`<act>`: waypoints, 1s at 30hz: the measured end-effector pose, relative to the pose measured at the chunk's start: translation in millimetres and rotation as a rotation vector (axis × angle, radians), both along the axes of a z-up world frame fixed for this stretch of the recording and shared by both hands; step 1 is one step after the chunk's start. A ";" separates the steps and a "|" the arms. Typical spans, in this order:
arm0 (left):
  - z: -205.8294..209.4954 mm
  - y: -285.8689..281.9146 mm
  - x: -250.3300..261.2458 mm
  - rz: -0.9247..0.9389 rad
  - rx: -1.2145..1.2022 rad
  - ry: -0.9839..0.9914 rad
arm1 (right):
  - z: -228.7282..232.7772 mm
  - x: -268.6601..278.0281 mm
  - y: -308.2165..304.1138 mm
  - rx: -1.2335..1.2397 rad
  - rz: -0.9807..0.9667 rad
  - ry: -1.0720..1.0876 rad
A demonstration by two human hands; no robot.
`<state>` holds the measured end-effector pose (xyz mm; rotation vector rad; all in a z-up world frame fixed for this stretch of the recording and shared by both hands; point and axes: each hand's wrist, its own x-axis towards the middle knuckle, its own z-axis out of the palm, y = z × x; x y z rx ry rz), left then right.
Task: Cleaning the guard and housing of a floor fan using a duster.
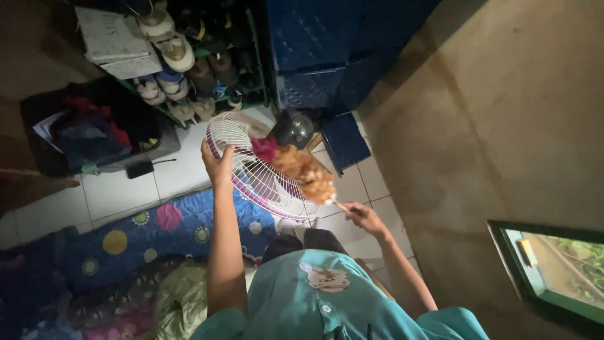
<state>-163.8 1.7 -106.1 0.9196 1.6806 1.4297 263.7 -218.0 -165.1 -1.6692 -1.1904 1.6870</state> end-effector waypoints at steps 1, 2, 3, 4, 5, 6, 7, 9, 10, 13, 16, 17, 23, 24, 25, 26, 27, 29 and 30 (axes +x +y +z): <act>0.8 -0.1 0.8 -0.007 -0.004 0.001 | -20.5 15.2 -7.9 -0.004 -0.007 0.001; 1.0 0.1 2.2 -0.027 0.023 0.010 | -41.5 30.7 -15.8 0.032 -0.030 0.038; 1.0 -2.1 3.0 -0.046 0.045 0.021 | -62.6 45.6 -26.8 0.063 -0.053 0.075; 1.6 -5.3 3.5 -0.053 0.037 0.024 | -83.7 64.1 -40.5 0.055 -0.059 0.078; 3.4 -5.9 3.4 -0.056 0.040 -0.031 | -105.0 83.3 -48.6 0.089 -0.121 0.042; 5.8 -6.6 3.2 -0.060 0.043 -0.087 | -125.7 102.2 -57.0 0.121 -0.183 0.004; 7.7 -6.1 2.9 -0.065 0.048 -0.086 | -117.8 106.8 -50.6 0.126 -0.187 0.005; 11.9 -9.0 2.7 -0.070 -0.003 0.066 | -100.7 115.7 -44.4 0.306 -0.137 -0.168; 15.1 -9.8 3.7 -0.077 -0.005 0.069 | -87.7 111.8 -37.3 0.304 -0.144 -0.167; 19.1 -9.4 6.8 -0.084 0.026 -0.008 | -42.8 99.5 -8.5 0.320 -0.108 -0.116; 14.9 -9.9 5.1 -0.084 0.035 0.004 | -7.4 69.2 -2.7 0.117 0.056 -0.506; 13.2 -12.1 6.7 -0.066 0.022 0.047 | -7.0 63.8 -2.8 0.152 0.013 -0.540; 8.7 -18.2 9.2 -0.038 0.061 0.139 | 59.9 9.2 5.4 0.125 0.061 -0.507; 13.4 -20.2 10.6 -0.020 0.040 0.131 | 78.8 0.4 6.7 0.056 0.092 -0.441; 15.5 -22.0 12.2 -0.013 0.038 0.129 | 89.7 -4.5 9.5 0.055 0.098 -0.443; 17.7 -24.1 14.0 -0.007 0.041 0.132 | 100.6 -9.3 12.1 0.030 0.124 -0.422; 20.0 -24.3 15.4 -0.013 0.046 0.139 | 110.6 -16.4 12.1 0.003 0.139 -0.399; 23.1 -25.1 18.7 -0.017 0.050 0.189 | 118.2 -36.2 24.5 -0.033 0.163 -0.423; 25.7 -23.6 21.2 -0.016 0.056 0.238 | 122.6 -45.2 32.4 -0.068 0.192 -0.447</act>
